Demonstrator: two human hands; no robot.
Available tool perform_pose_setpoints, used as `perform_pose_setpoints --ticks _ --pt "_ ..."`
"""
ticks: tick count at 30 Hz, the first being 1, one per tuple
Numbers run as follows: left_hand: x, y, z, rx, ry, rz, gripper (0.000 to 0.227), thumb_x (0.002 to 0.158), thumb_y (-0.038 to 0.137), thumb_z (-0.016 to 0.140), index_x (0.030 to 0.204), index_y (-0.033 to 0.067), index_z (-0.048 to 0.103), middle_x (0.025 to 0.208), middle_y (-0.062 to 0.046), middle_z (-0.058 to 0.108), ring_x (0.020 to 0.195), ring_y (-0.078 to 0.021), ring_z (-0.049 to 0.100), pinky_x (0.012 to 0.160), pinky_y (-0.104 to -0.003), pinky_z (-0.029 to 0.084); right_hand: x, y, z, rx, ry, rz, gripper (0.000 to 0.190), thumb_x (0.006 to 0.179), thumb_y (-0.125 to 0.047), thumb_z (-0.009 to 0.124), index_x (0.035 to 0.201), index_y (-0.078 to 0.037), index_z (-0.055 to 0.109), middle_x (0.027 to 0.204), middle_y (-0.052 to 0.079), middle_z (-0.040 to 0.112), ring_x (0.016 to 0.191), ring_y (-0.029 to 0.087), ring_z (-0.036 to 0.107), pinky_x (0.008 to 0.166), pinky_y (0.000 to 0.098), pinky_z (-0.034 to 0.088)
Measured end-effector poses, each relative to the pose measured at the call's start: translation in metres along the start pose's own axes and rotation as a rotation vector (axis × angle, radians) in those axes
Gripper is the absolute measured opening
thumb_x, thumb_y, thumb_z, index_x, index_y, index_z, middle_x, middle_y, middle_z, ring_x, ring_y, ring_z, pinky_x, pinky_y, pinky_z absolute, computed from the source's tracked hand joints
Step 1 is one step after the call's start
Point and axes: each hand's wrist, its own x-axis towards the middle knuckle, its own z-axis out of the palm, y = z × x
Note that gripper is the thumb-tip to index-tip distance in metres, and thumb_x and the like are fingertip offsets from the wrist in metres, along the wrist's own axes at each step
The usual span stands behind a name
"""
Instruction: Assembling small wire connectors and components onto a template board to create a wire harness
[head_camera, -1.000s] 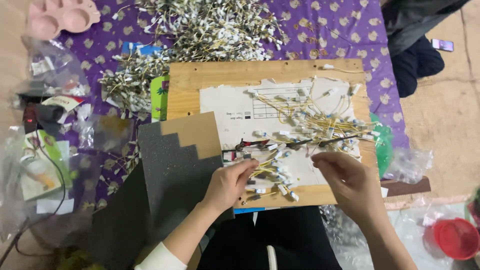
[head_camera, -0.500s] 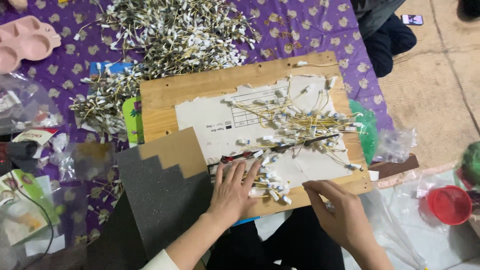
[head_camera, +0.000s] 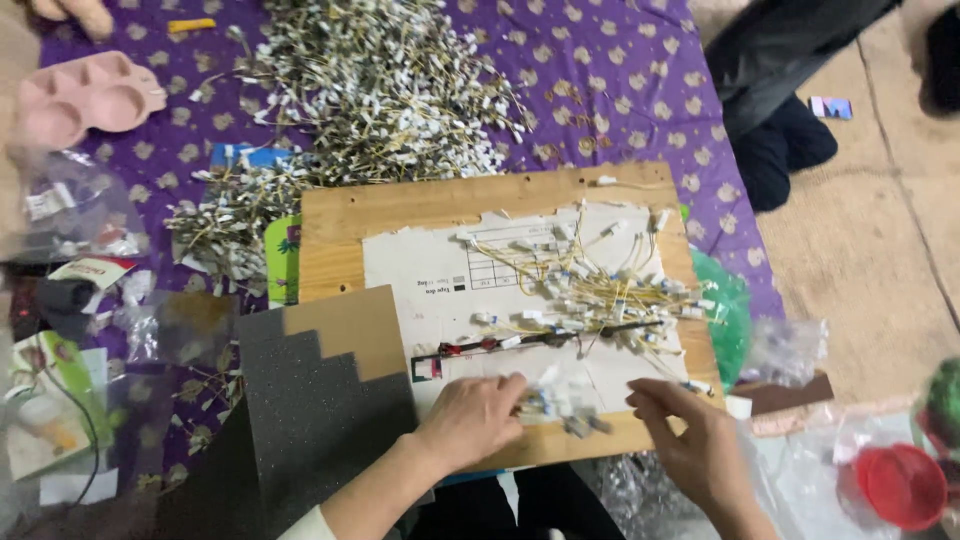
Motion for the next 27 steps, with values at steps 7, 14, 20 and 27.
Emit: perform_pose_setpoints --ticks 7,14,20,27 --pt "0.023 0.054 -0.18 -0.568 -0.28 -0.533 0.037 0.084 0.016 0.064 0.121 0.0201 0.061 0.118 0.003 0.069 0.095 -0.0126 0.066 0.077 -0.025 0.056 0.057 -0.006 -0.052 0.172 0.185 0.052 0.022 0.09 -0.012 0.062 0.107 -0.009 0.075 0.081 0.005 0.077 0.073 0.016 0.075 0.069 0.027 0.055" --pt "0.058 -0.041 -0.259 -0.484 0.556 -0.602 0.073 0.086 0.047 0.071 0.139 0.0037 0.045 0.124 -0.021 0.05 0.115 -0.0341 0.048 0.095 -0.047 0.038 0.204 0.048 -0.044 0.149 0.064 -0.144 0.028 0.089 -0.017 0.065 0.113 -0.004 0.072 0.095 0.024 0.072 0.09 0.04 0.069 0.084 0.05 0.05" --pt "0.0 -0.005 -0.227 -0.618 0.727 -0.549 0.056 0.09 0.031 0.067 0.134 -0.0009 0.053 0.13 -0.029 0.056 0.124 -0.0398 0.052 0.106 -0.05 0.039 0.33 0.089 -0.013 -0.025 0.096 0.028 0.038 0.086 -0.038 0.065 0.123 -0.029 0.067 0.111 0.011 0.07 0.107 0.042 0.062 0.095 0.0504 0.048" --pt "-0.089 0.052 -0.161 -0.898 0.657 -1.27 0.045 0.091 0.029 0.053 0.133 0.0158 0.06 0.134 -0.007 0.062 0.125 -0.0243 0.06 0.108 -0.042 0.051 0.347 0.072 0.009 0.324 0.202 0.234 0.029 0.082 -0.018 0.07 0.11 -0.015 0.074 0.101 0.008 0.072 0.09 0.013 0.065 0.081 0.0266 0.053"
